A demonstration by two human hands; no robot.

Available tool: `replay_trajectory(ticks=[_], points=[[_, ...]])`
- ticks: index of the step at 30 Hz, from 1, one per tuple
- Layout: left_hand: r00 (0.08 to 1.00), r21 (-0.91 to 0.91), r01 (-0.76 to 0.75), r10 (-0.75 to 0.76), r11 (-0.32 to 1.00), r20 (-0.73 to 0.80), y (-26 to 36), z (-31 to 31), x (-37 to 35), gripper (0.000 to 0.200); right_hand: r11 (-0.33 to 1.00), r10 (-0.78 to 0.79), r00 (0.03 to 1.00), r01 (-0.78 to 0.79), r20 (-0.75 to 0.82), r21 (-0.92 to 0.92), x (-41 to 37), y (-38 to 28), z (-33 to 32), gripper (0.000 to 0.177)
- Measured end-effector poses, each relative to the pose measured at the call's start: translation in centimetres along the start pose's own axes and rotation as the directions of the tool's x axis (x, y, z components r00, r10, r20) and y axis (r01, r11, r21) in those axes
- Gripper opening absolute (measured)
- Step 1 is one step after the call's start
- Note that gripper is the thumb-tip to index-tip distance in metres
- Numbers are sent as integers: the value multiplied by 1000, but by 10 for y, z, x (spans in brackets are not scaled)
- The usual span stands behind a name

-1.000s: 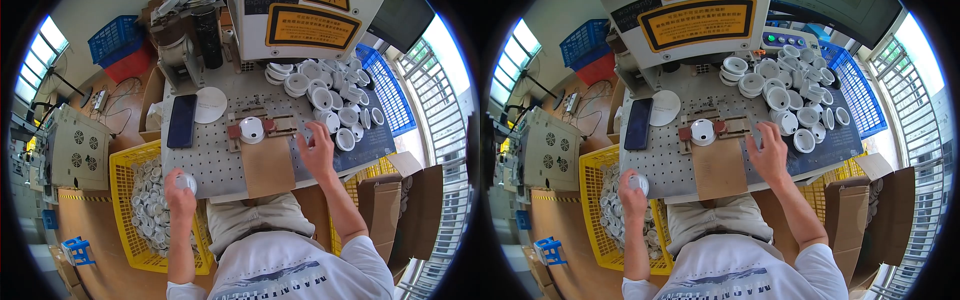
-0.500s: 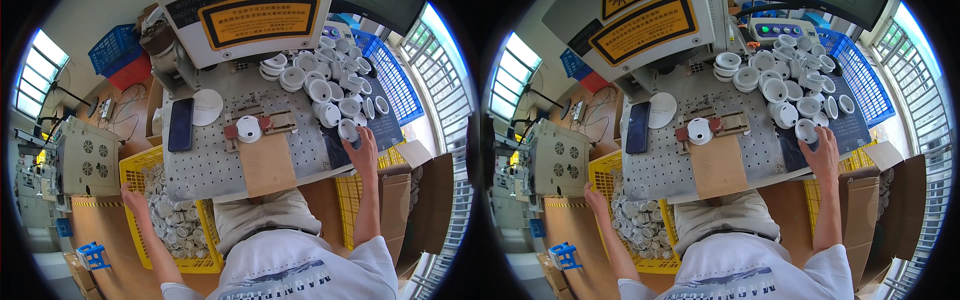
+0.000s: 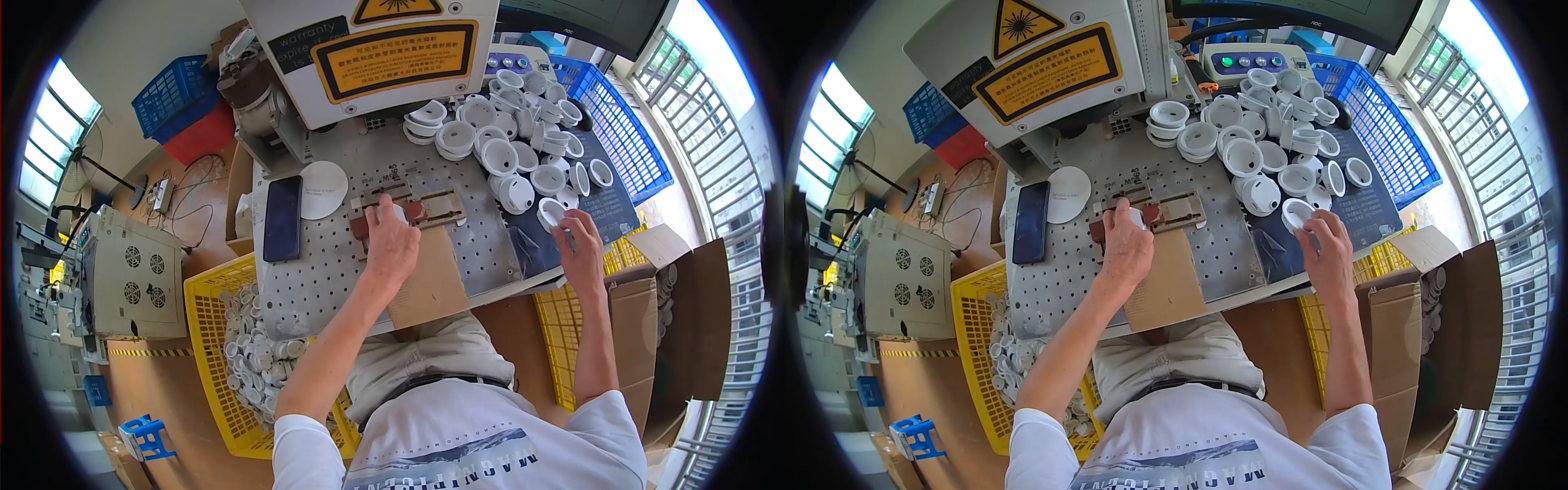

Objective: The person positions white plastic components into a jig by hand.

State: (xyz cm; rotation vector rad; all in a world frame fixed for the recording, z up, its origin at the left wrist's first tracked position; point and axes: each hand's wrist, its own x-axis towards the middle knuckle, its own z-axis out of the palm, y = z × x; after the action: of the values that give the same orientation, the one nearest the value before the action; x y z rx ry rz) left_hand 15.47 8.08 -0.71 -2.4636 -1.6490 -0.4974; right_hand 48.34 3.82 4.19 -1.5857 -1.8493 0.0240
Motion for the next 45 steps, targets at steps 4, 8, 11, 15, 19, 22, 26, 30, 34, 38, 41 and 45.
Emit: replay_trajectory(ticks=[4,8,11,15,19,22,26,30,34,38,41,45], points=[[974,-18,-149,150,989,171,9,-6,-27,10,943,40,993,-75,113,324,2,-42,7,11],[989,-43,-148,149,988,20,10,-23,-64,9,563,141,806,-544,575,622,7,-90,63,28],[998,-57,41,-44,998,-55,-31,-21,-105,7,509,114,690,-659,715,554,15,-113,90,32],[957,-56,239,-245,969,-156,-76,-36,-146,10,819,76,804,-388,590,423,18,-116,97,26],[923,-59,330,-335,942,-191,-80,-44,-152,11,944,-182,878,31,443,327,22,-137,72,42],[916,-67,352,-358,934,-183,-78,-43,-150,11,898,-396,752,199,526,392,21,-142,80,53],[910,-86,358,-368,930,-190,-78,-45,-149,12,913,-404,697,274,592,301,22,-150,93,55],[906,-95,365,-377,926,-191,-79,-45,-150,10,911,-406,721,274,561,307,28,-156,96,51],[917,-77,336,-345,939,-202,-80,-43,-149,11,902,-424,719,282,550,326,32,-166,110,48],[907,-82,377,-386,922,-167,-77,-48,-148,12,879,-468,752,343,464,330,38,-167,129,45],[911,-83,370,-379,925,-165,-77,-49,-148,13,895,-440,757,326,483,303,42,-170,130,44],[910,-109,364,-378,925,-172,-78,-47,-148,12,902,-429,760,334,488,272,45,-172,133,44]])
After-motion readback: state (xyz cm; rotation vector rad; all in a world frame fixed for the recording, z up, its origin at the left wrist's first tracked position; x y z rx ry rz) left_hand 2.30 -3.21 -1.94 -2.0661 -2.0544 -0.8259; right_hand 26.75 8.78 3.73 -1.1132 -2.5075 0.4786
